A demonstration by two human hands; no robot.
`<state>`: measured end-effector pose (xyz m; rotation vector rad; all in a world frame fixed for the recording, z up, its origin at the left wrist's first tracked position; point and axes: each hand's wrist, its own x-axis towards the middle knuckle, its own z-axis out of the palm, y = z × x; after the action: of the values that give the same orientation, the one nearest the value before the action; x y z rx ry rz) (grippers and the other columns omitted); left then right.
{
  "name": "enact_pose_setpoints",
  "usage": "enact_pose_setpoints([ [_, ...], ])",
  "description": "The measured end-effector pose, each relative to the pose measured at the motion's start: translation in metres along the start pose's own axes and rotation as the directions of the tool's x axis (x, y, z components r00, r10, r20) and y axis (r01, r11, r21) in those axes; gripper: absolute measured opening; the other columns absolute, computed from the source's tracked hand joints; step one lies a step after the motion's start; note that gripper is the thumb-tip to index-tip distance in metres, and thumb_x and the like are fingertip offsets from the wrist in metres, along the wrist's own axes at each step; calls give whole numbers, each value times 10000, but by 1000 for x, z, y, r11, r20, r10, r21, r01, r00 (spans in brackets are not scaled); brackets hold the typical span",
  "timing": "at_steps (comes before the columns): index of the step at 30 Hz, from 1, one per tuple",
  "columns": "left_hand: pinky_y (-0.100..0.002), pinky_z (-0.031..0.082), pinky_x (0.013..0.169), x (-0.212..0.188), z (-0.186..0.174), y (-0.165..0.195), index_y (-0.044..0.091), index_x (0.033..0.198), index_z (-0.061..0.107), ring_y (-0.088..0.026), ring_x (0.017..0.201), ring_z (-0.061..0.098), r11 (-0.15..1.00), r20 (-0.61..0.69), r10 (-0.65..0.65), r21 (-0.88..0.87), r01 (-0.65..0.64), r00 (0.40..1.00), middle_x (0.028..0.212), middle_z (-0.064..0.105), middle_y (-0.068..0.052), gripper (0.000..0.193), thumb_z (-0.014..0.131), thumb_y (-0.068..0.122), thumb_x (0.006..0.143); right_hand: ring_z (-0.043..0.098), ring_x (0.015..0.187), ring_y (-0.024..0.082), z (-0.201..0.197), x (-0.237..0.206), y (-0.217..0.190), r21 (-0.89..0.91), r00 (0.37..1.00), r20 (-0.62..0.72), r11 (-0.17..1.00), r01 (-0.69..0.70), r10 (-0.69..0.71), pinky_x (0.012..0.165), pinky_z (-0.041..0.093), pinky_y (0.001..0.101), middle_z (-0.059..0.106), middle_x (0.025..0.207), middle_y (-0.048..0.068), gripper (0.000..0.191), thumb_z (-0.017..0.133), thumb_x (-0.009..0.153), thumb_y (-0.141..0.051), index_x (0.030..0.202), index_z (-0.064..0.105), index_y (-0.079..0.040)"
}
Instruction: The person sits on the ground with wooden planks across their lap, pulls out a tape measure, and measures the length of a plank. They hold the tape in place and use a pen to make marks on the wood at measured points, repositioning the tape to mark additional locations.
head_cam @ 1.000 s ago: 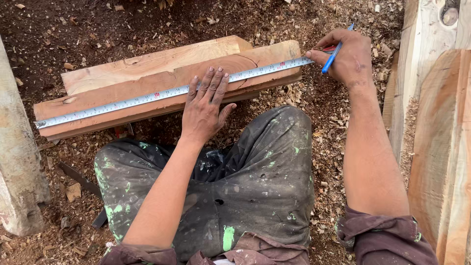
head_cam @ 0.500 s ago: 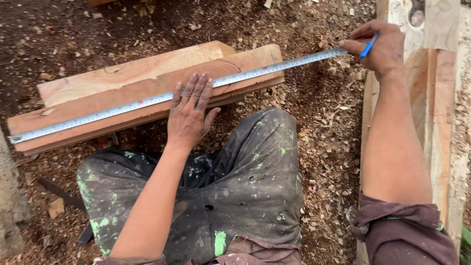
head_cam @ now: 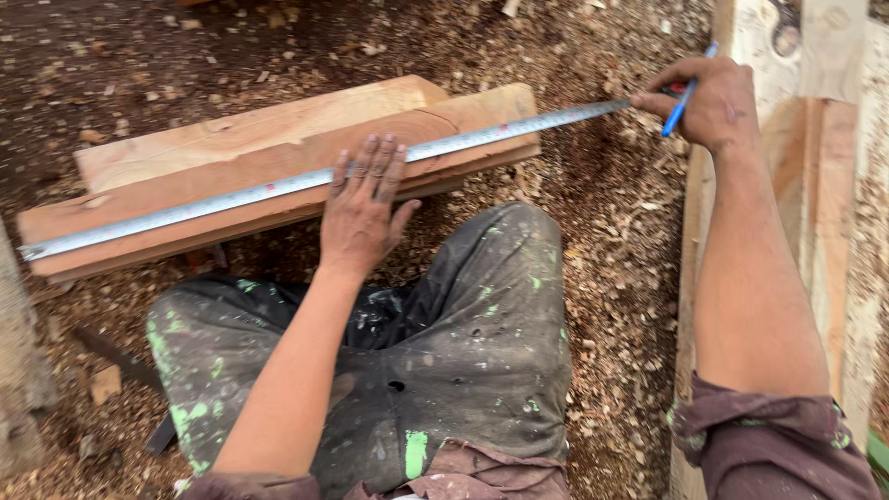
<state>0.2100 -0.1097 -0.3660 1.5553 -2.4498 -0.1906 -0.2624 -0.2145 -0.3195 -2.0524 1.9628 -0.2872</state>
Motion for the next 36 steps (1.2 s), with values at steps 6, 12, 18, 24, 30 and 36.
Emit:
enact_pose_setpoints([
  [6, -446, 119, 1301, -1, 3, -2, 136, 1635, 297, -223, 1580, 194, 1000, 16, -7, 0, 7, 1000, 1694, 293, -63, 777, 599, 493, 1014, 766, 896, 235, -7, -2, -23, 17, 955, 174, 969, -245, 238, 798, 611, 362, 780, 937, 116, 380, 885, 875, -422, 1062, 783, -107],
  [12, -445, 106, 1305, -5, 8, -3, 153, 1632, 252, -211, 1577, 174, 1000, 1, -14, -9, 14, 1000, 1689, 269, -46, 795, 598, 495, 1003, 722, 1029, 293, -57, -3, -51, -220, 890, 334, 944, -248, 311, 811, 597, 431, 746, 1187, 154, 644, 926, 697, -393, 1262, 751, -137],
  [18, -426, 89, 1314, -6, 8, -5, 151, 1651, 166, -219, 1588, 155, 1000, 9, -13, 0, 13, 1000, 1709, 228, -45, 857, 614, 476, 996, 737, 1011, 316, -60, 2, -44, -92, 870, 425, 968, -234, 251, 877, 604, 462, 753, 1146, 217, 695, 954, 665, -228, 1296, 715, -61],
  [24, -441, 80, 1326, -8, 7, -4, 132, 1630, 79, -202, 1581, 163, 998, -24, -28, -48, 27, 999, 1698, 217, -42, 948, 640, 495, 958, 756, 979, 299, -53, 23, -28, 237, 874, 476, 971, -22, -97, 930, 607, 442, 765, 1092, 245, 669, 910, 685, -84, 1303, 680, 25],
  [30, -450, 86, 1327, -9, 9, -3, 116, 1632, 80, -216, 1587, 161, 998, -48, -28, -63, 25, 998, 1697, 218, -57, 974, 658, 505, 952, 734, 1086, 318, -41, 32, -79, -108, 794, 561, 972, -209, 233, 973, 578, 481, 765, 1202, 190, 638, 907, 703, -114, 1317, 732, -103],
  [36, -462, 86, 1328, -9, 8, -4, 118, 1630, 81, -225, 1591, 157, 999, -41, -1, -50, -1, 999, 1704, 208, -52, 986, 660, 524, 942, 693, 1099, 268, -14, 17, -177, -148, 797, 568, 978, -147, 205, 967, 529, 461, 751, 1223, 93, 529, 894, 767, -303, 1266, 749, -201],
])
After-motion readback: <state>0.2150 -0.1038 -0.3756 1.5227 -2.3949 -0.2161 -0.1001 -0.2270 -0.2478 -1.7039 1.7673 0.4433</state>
